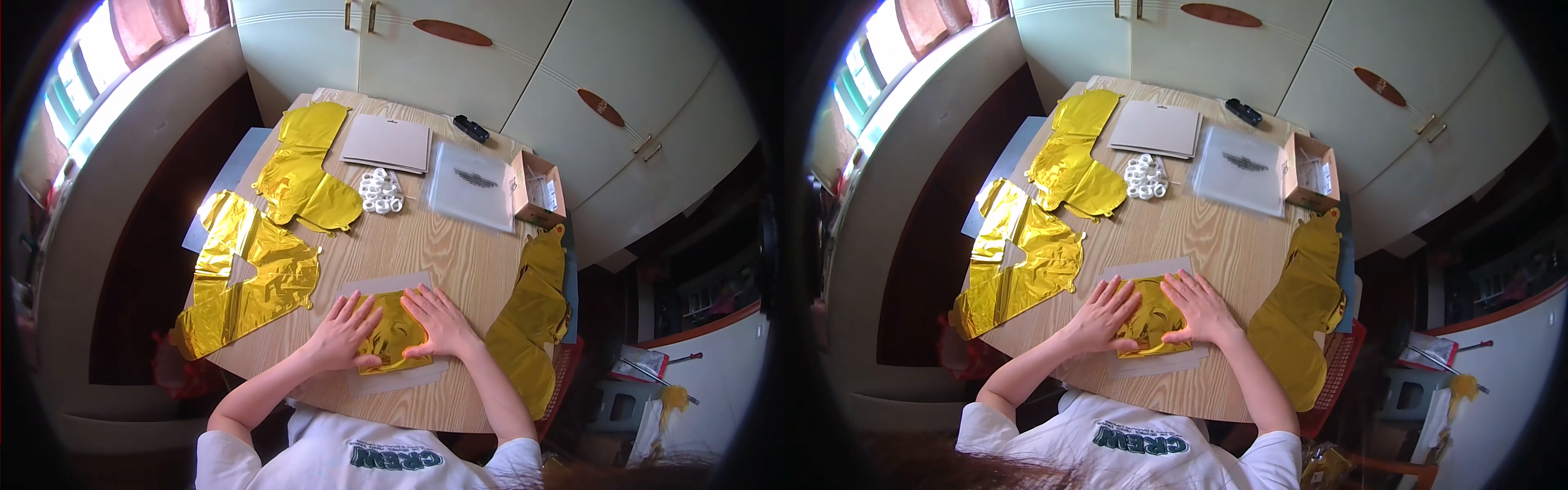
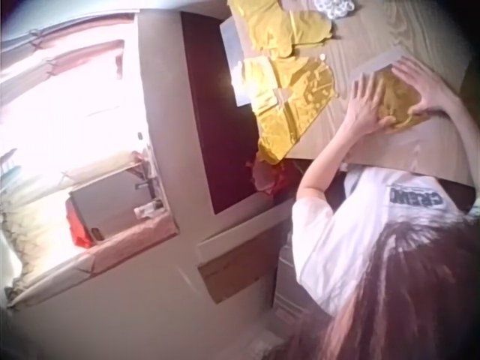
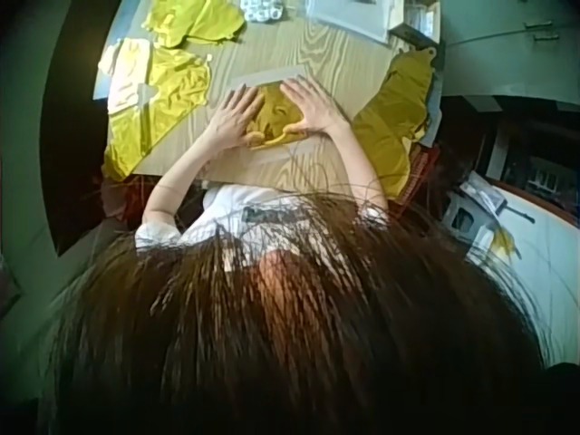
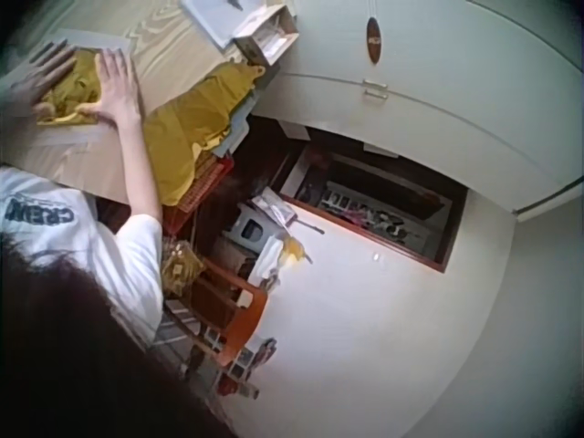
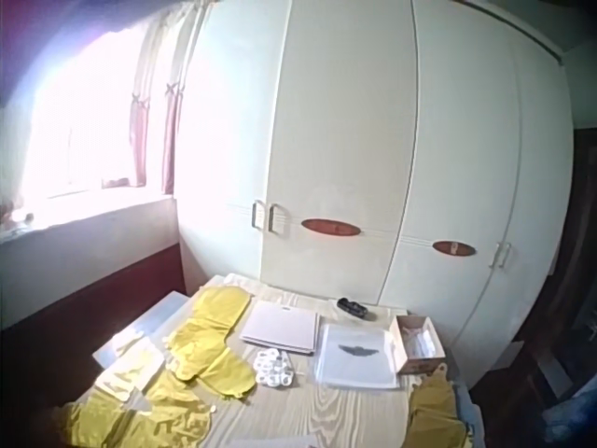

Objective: Folding gold foil sheets and placing them into cardboard frames for manual product assembly.

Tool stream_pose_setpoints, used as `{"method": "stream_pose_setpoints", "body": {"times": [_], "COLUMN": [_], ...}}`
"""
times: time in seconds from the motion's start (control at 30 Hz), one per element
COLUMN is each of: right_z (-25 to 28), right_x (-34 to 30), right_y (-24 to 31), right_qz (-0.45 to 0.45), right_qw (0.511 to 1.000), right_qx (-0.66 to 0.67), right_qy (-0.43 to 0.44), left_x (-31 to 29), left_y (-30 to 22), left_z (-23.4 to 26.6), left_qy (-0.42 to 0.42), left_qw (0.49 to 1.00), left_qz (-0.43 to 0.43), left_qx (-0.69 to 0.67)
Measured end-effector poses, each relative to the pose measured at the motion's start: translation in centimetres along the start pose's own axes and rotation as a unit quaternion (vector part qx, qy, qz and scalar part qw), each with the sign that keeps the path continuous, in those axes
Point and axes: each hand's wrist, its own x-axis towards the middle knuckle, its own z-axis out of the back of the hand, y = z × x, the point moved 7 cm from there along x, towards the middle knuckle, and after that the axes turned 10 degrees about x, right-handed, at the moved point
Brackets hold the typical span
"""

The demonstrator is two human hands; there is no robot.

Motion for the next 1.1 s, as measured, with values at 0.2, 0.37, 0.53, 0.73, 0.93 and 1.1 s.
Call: {"method": "stream_pose_setpoints", "body": {"times": [0.2, 0.37, 0.53, 0.73, 0.93, 1.1], "right_z": [0.0, 0.0, -0.3, -0.2, 0.0, -0.1], "right_x": [-0.4, -1.4, -2.1, -3.3, -4.2, -4.5], "right_y": [0.0, 0.1, 0.2, 0.6, 1.2, 1.3], "right_qz": [0.001, -0.006, -0.004, 0.000, 0.011, 0.017], "right_qw": [1.000, 1.000, 1.000, 1.000, 1.000, 0.999], "right_qx": [0.013, 0.009, -0.002, -0.006, -0.006, -0.014], "right_qy": [0.008, 0.019, 0.012, 0.016, 0.018, 0.025], "left_x": [-1.9, -0.9, 0.1, -0.4, -2.3, -2.7], "left_y": [6.1, 6.9, 6.3, 5.6, 3.6, 2.5], "left_z": [1.4, 1.7, 0.4, 0.0, -0.9, 0.0], "left_qy": [-0.070, -0.003, 0.008, 0.021, 0.040, -0.008], "left_qw": [0.983, 0.980, 0.979, 0.979, 0.970, 0.964], "left_qz": [0.168, 0.187, 0.188, 0.179, 0.176, 0.206], "left_qx": [-0.021, -0.068, -0.074, -0.096, -0.165, -0.169]}}
